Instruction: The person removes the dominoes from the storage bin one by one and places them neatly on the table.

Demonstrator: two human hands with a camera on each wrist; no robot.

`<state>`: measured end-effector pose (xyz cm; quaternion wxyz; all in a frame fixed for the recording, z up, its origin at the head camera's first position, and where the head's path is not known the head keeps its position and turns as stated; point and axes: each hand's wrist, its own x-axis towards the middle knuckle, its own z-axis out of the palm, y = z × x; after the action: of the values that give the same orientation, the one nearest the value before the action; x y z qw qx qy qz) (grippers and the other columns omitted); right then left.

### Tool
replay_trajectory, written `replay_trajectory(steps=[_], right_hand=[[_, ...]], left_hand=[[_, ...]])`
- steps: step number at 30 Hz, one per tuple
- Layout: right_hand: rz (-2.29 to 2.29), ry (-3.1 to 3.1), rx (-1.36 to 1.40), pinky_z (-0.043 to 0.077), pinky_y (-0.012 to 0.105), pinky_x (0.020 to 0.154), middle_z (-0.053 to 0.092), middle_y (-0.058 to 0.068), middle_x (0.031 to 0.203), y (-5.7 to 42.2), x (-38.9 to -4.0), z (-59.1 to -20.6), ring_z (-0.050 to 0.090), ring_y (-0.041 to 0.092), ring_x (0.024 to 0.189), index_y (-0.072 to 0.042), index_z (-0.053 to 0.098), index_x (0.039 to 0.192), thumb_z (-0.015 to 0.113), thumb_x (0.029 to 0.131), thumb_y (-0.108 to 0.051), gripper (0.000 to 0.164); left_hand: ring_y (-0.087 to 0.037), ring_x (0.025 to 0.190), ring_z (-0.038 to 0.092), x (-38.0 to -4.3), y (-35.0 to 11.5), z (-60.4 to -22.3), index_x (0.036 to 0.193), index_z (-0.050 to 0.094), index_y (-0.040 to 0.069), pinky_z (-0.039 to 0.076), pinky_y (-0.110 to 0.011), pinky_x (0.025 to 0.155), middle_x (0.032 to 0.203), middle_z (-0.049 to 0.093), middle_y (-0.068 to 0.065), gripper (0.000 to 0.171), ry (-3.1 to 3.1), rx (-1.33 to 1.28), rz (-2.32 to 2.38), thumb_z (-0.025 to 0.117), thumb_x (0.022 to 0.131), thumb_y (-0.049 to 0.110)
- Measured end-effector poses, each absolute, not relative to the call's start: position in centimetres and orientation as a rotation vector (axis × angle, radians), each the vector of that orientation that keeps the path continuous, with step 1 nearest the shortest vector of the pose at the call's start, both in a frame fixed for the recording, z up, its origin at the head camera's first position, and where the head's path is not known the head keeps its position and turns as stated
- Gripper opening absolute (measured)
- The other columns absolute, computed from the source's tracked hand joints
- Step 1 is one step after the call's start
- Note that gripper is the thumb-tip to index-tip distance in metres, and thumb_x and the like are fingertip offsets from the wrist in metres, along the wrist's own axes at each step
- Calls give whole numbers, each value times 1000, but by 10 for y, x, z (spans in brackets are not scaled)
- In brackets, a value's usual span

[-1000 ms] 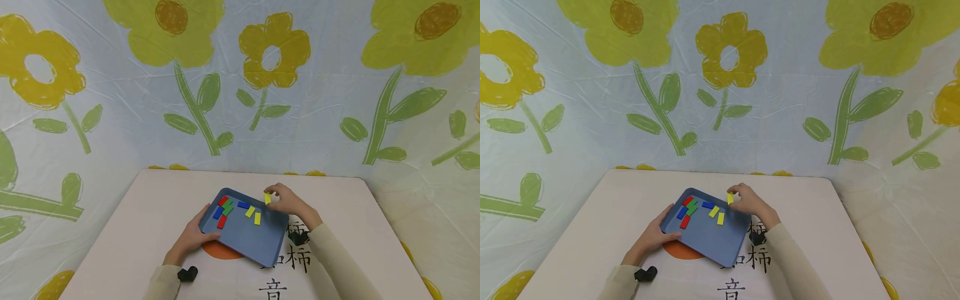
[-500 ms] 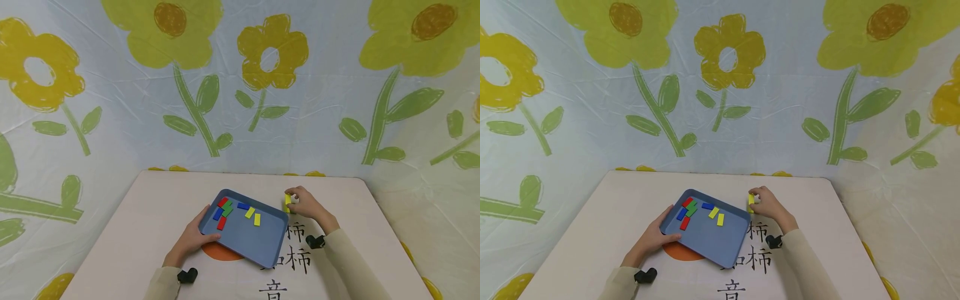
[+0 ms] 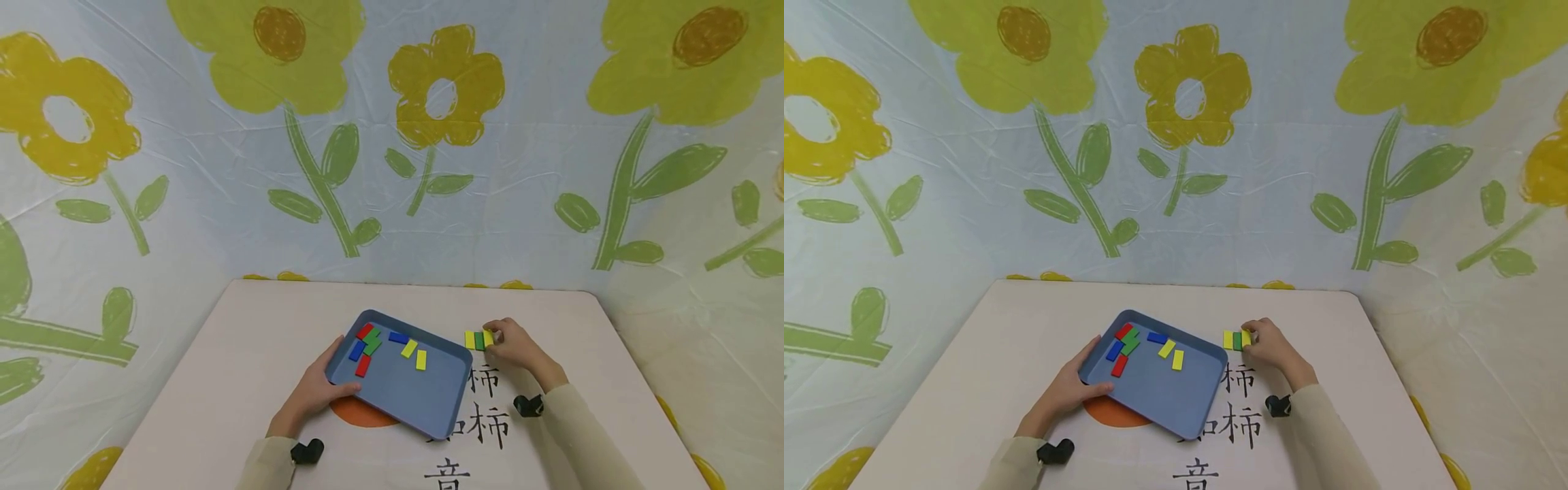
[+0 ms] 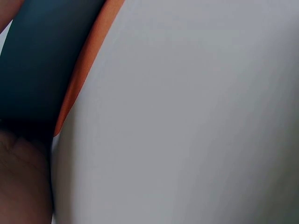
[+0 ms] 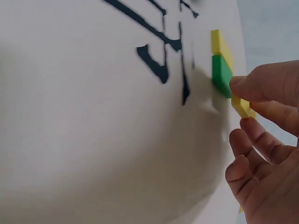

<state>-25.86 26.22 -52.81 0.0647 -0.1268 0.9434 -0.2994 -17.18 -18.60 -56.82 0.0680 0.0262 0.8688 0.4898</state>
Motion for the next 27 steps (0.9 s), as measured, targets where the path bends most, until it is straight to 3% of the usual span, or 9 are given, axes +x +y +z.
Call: replay_trajectory(steps=[6,27], right_hand=[[-879,2842,-374,50,36,72,61,23,114,265,-257,-537,57,24,87,7,64,128,73,81,-6,50],[-885,2840,-345,52,38,74,57,25,119,265,-257,-541,57,26,92,5,62,133,73,81,-5,54]], left_hand=[[-37,150,37,-172,-186,-568,164,27,30,30,-67,119,168,33,-7,111,2619,75,1478,88,75,53],[-37,151,36,-171,-186,-569,164,27,31,31,-67,119,168,34,-7,110,2638,72,1452,88,75,53]])
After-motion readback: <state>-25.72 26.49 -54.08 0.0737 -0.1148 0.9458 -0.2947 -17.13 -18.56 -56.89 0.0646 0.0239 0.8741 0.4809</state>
